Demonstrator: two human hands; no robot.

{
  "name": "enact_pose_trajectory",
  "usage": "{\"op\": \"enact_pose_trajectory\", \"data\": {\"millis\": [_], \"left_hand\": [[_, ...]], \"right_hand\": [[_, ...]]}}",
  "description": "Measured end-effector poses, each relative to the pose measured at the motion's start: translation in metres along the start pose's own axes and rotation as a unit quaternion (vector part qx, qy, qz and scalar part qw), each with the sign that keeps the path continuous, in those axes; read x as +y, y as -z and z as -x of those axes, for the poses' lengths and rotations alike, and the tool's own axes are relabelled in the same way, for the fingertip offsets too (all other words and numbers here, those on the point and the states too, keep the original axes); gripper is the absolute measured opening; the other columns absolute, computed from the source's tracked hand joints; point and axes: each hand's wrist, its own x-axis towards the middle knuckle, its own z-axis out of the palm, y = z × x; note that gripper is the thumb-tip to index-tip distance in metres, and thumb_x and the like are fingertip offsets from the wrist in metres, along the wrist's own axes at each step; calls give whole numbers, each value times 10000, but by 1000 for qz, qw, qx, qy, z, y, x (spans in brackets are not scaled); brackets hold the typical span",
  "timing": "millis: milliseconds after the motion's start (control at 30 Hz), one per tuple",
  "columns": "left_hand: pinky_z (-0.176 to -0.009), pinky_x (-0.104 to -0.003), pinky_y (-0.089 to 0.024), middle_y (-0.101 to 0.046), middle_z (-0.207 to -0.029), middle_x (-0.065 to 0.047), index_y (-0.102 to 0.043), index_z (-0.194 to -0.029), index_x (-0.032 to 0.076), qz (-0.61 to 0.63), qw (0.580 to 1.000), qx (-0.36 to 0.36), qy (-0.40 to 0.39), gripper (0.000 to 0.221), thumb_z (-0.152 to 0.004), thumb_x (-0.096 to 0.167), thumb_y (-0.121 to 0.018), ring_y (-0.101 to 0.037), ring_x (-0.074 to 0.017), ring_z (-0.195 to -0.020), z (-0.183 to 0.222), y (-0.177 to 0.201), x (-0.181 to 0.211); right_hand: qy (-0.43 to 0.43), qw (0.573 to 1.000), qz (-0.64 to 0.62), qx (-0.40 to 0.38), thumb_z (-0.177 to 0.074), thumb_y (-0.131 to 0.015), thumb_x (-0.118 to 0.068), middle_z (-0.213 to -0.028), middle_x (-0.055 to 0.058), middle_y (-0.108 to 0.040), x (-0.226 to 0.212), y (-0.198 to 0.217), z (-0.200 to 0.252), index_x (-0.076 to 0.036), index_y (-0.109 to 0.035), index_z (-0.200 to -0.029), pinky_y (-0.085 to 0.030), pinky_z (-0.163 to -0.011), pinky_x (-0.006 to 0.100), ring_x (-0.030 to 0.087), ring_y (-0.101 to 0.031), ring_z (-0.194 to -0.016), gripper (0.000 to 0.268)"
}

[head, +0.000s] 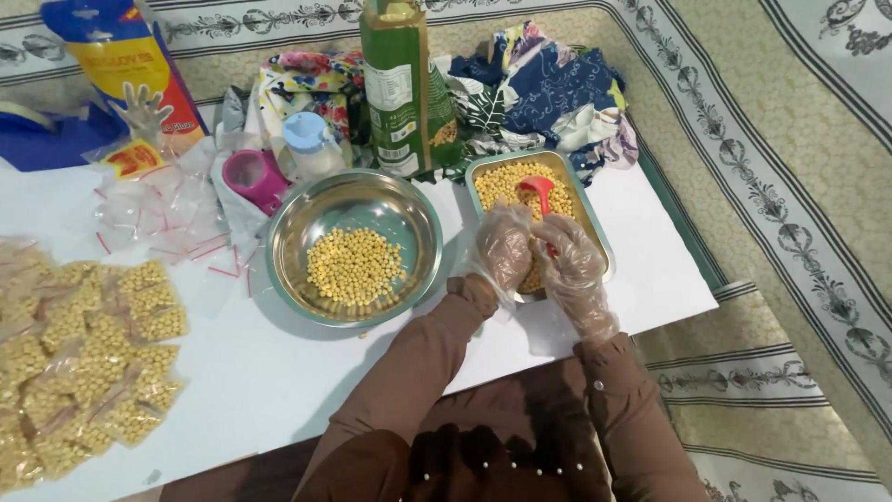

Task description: Mixing and sorting yellow nuts by transferring them between containers using hands and a spoon.

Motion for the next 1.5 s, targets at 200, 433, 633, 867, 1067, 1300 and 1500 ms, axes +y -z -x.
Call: {"op": "enact_pose_trajectory", "data": {"millis": [200, 433, 633, 867, 1067, 1300, 1500], "left_hand": [[-777, -456, -586, -648, -960, -100, -620, -1017, 133, -85, 996, -22, -35, 349, -706, 204, -760, -641, -327, -978, 15, 47, -3], [-750, -465, -530, -621, -930, -137, -618, -1026, 108, -175, 979, -25, -101, 334, -724, 225, -703, -609, -332, -915, 33, 85, -3], [-743, -478, -488, -621, -900, -164, -651, -992, 95, -217, 967, -9, -131, 279, -743, 219, -676, -592, -342, -882, 41, 117, 3], [-735, -493, -438, -620, -865, -195, -690, -952, 80, -286, 946, 14, -153, 234, -765, 212, -644, -574, -355, -844, 49, 191, -1], [-728, -506, -396, -619, -836, -222, -723, -918, 67, -361, 920, 29, -150, 221, -783, 206, -617, -557, -365, -811, 64, 276, -14], [-845, -420, -544, -707, -967, -148, -718, -1070, 59, -92, 966, 178, 161, 355, -960, 378, -608, -666, -331, -963, 63, 347, -94], [-822, -505, -580, -676, -966, -199, -701, -1119, 14, -106, 948, 209, 215, 471, -765, 288, -847, -670, -435, -955, 35, 353, -171]], "right_hand": [[-16, 993, 81, -90, -921, -715, -126, -1193, 158, -692, 3, 6, 7, -109, -755, -1115, -572, -933, 450, 360, -684, -1105, 198], [-36, 958, 164, -233, -841, -776, -382, -1241, 169, -677, 13, 8, 11, -95, -708, -1183, -576, -945, 499, 380, -666, -1138, 451], [-176, 905, 206, -329, -861, -749, -407, -1287, 79, -677, -17, 18, -17, -174, -707, -1250, -563, -998, 433, 298, -649, -1201, 456], [-173, 909, 166, -342, -900, -751, -358, -1254, 126, -696, -43, 12, -64, -190, -721, -1270, -570, -972, 467, 345, -654, -1199, 408], [-141, 913, 78, -374, -945, -683, -252, -1215, 164, -680, -98, -42, -112, -159, -677, -1319, -566, -976, 499, 370, -658, -1148, 386], [-175, 923, -3, -342, -976, -696, -354, -1114, 135, -705, -124, -156, -147, -187, -665, -1305, -599, -880, 441, 300, -693, -1052, 370], [-294, 922, -49, -248, -865, -666, -284, -908, -117, -754, -82, -261, -161, -471, -739, -1052, -634, -843, 359, 161, -746, -904, 275]]}}
